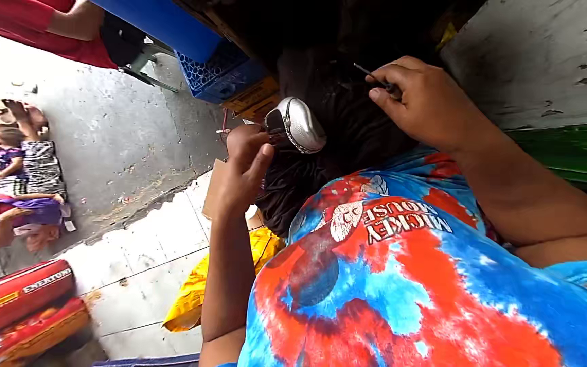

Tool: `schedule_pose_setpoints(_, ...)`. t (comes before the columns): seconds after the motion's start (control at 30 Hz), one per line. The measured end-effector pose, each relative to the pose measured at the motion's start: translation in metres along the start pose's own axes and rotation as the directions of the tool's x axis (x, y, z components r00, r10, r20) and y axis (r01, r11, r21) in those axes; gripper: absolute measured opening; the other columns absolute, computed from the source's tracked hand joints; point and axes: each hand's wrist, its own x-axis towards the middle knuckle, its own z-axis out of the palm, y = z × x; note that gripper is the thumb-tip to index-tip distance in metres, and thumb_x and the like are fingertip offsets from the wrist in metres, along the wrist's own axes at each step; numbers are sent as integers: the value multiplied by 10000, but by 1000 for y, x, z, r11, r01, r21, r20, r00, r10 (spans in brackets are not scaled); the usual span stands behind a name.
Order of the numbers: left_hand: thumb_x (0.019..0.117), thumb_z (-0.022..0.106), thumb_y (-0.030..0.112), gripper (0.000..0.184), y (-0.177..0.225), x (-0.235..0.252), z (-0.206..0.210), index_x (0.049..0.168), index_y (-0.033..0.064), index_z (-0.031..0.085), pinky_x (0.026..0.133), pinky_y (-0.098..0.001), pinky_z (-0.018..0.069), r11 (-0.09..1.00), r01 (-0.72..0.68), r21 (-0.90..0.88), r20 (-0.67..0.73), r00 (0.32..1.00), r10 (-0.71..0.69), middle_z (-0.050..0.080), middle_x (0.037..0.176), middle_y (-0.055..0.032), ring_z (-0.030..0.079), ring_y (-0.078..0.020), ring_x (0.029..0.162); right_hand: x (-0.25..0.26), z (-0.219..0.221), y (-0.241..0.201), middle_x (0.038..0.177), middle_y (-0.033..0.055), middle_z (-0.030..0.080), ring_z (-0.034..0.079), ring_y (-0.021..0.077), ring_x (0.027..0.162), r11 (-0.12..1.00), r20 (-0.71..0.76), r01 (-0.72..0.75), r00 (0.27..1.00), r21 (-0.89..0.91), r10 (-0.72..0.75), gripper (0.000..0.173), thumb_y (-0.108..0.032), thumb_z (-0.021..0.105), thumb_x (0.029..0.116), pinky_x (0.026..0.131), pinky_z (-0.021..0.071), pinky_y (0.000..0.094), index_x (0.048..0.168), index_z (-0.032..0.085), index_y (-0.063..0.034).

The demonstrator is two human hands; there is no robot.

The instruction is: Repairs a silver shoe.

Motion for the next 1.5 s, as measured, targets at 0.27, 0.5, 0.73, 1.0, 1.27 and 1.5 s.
schedule_pose_setpoints(0.27,898,760,451,471,-21,43,35,1270,202,612,637,-294,630,509,175,-843,281,950,139,741,1101,6,739,-119,909,-10,6,-25,962,71,700,596,55,702,905,43,219,967,364,-251,366,-286,625,1006,633,524,211,1253,703,-28)
schedule_pose_setpoints(0.5,893,773,400,351,-50,71,75,1204,241,739,704,-251,622,282,126,-951,282,724,629,769,1085,35,738,-61,860,-12,37,-38,879,27,628,533,25,687,846,52,210,962,489,-269,361,-272,759,906,608,461,160,1146,650,-25)
schedule_pose_setpoints(0.73,799,863,298,377,-44,69,73,1150,233,741,857,-285,606,264,18,-964,161,832,531,770,1074,36,730,-74,959,-3,47,-50,950,86,666,578,90,704,884,-10,324,940,336,-340,285,-216,711,941,623,500,219,1131,685,-6)
schedule_pose_setpoints(1.0,834,833,289,347,-71,59,82,1167,244,748,848,-231,592,160,-35,-987,64,816,574,770,1060,74,718,-18,938,9,31,-48,920,0,664,558,-1,676,884,240,223,909,411,-341,366,-338,630,1013,611,501,160,1250,666,-61)
schedule_pose_setpoints(1.27,837,840,274,415,-85,61,78,1229,212,716,829,-310,625,119,-10,-993,67,778,625,763,1111,23,733,-92,980,-10,-9,-43,949,-15,659,594,6,795,880,273,378,849,288,-453,383,-200,547,1036,692,520,138,1386,649,-82)
schedule_pose_setpoints(1.5,858,811,255,357,-71,58,78,1207,236,738,882,-208,577,103,-69,-992,12,774,633,766,1097,87,708,3,981,-23,-5,-47,888,-53,637,578,-7,768,897,324,367,841,247,-433,359,-192,589,986,631,477,127,1321,719,-193)
